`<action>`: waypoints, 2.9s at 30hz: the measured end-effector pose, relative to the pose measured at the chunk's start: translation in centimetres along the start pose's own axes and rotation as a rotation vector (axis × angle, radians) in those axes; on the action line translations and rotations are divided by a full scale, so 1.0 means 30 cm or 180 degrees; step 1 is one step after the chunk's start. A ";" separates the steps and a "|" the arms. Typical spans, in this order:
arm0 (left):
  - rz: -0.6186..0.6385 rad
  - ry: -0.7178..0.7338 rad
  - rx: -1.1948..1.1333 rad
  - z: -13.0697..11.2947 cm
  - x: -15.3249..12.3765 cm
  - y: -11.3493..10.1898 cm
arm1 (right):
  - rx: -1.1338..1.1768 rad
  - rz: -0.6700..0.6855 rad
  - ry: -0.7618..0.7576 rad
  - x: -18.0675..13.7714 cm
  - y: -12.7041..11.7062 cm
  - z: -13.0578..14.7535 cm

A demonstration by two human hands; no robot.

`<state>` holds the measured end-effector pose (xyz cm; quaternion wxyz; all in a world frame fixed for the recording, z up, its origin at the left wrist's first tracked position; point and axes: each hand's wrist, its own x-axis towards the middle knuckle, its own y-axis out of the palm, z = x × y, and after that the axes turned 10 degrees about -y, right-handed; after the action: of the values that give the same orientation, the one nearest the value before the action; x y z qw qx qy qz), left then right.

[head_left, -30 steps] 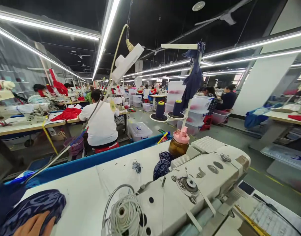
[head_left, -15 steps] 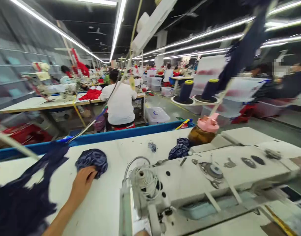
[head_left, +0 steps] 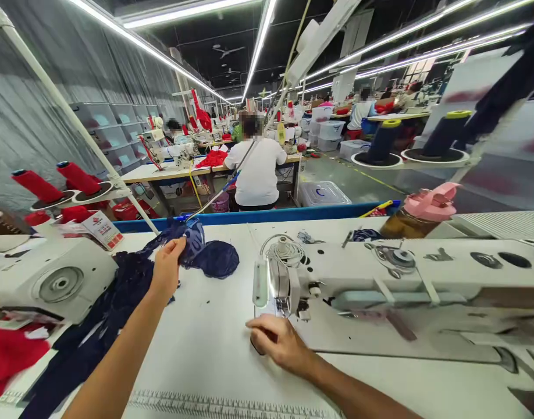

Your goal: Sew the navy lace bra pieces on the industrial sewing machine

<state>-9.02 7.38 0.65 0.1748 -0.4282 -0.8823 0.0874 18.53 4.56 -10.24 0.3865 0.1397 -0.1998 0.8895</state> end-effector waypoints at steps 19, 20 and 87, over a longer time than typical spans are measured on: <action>0.3014 0.0662 0.1878 0.089 -0.290 0.171 | -0.0231 -0.0143 0.1225 -0.145 -0.009 0.115; 0.2967 0.0697 0.1962 0.088 -0.274 0.186 | -0.0524 -0.0154 0.1246 -0.147 -0.011 0.113; 0.1990 0.2198 0.1951 0.193 -0.373 0.386 | -0.3592 0.0612 -0.0336 -0.166 -0.141 0.017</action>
<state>3.57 5.71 -10.84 0.5360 -0.6029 -0.5389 0.2424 25.01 3.80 -10.75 0.3081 -0.0627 -0.6744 0.6681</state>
